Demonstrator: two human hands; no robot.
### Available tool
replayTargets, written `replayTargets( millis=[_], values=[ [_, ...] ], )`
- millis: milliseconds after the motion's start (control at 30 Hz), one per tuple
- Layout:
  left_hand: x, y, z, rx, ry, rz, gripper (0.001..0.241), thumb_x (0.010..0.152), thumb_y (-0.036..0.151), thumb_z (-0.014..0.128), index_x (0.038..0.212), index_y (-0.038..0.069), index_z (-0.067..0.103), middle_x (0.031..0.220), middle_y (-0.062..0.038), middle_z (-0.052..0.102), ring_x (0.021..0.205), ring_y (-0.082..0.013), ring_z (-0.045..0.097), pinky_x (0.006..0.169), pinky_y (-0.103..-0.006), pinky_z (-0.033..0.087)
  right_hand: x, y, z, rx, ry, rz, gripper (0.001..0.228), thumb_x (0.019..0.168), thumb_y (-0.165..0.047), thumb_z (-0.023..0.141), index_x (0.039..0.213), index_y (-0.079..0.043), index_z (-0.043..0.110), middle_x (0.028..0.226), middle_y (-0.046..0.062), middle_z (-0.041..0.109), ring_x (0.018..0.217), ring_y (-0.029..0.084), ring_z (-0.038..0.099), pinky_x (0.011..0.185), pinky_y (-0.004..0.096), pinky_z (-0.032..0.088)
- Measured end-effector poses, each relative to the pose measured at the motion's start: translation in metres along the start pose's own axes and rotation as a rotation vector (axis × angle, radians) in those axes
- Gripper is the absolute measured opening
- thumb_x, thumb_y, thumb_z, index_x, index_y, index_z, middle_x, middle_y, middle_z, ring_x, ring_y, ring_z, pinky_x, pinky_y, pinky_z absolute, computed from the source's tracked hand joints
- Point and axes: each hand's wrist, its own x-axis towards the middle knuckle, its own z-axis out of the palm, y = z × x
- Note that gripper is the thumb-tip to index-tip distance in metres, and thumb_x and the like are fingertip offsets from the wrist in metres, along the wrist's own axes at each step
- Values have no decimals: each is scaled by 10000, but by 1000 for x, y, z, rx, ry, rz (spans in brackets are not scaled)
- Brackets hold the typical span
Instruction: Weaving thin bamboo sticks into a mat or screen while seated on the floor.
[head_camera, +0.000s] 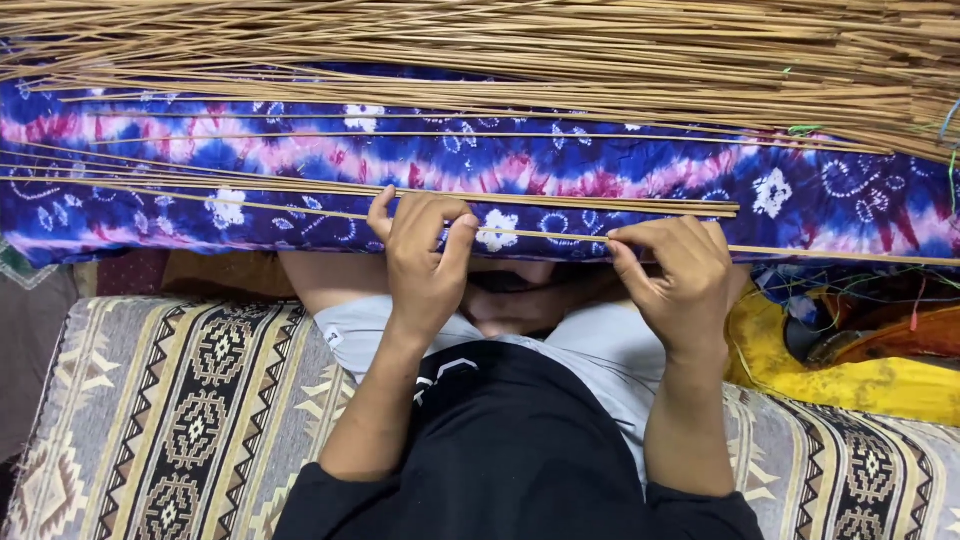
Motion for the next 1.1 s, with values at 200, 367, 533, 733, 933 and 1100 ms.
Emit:
replayTargets(
  millis=[200, 367, 533, 733, 933, 1100],
  values=[
    [-4, -20, -13, -118, 98, -16, 227, 1073, 189, 584, 878, 97, 656, 819, -37, 667, 838, -244, 620, 1136, -443, 288, -10, 28, -7, -47, 9, 19, 53, 998, -91, 826, 998, -104, 774, 856, 41, 721, 728, 285, 623, 758, 366, 438],
    [-6, -36, -32, 11, -53, -14, 79, 995, 84, 648, 916, 86, 639, 870, -64, 634, 852, -300, 566, 935, -407, 385, -11, 36, -13, -17, 36, 78, 66, 1016, -48, 828, 1020, -84, 772, 891, 54, 743, 788, 326, 665, 788, 379, 453],
    [-15, -44, -37, 223, -148, 42, 102, 976, 152, 746, 905, 109, 686, 922, -31, 629, 923, -274, 541, 856, -395, 375, -9, 31, -11, -14, 36, 104, 74, 1005, -40, 839, 1007, -78, 776, 867, 50, 740, 780, 320, 669, 794, 380, 457],
    [-15, -26, -30, 305, 93, 293, 184, 1007, 218, 709, 1095, 66, 762, 929, -89, 627, 846, -305, 555, 852, -439, 432, -6, 25, -7, -8, 15, 79, 91, 977, -57, 854, 1012, -92, 778, 859, 45, 735, 753, 299, 658, 816, 372, 471],
    [-5, -16, -2, 456, -13, 446, 112, 998, 237, 692, 1053, 167, 759, 929, -20, 690, 1020, -249, 667, 1124, -636, 210, 3, 2, 0, 38, 2, 10, 92, 924, -97, 857, 964, -111, 777, 870, 51, 754, 745, 300, 667, 776, 384, 479],
    [9, -35, -40, 475, -22, 336, 102, 1010, 192, 693, 969, 115, 747, 841, -41, 619, 880, -284, 570, 1098, -618, 264, -6, 29, -25, -112, 10, 25, 52, 1010, -121, 821, 1051, -115, 790, 932, 19, 757, 806, 300, 663, 829, 403, 460]
  ],
)
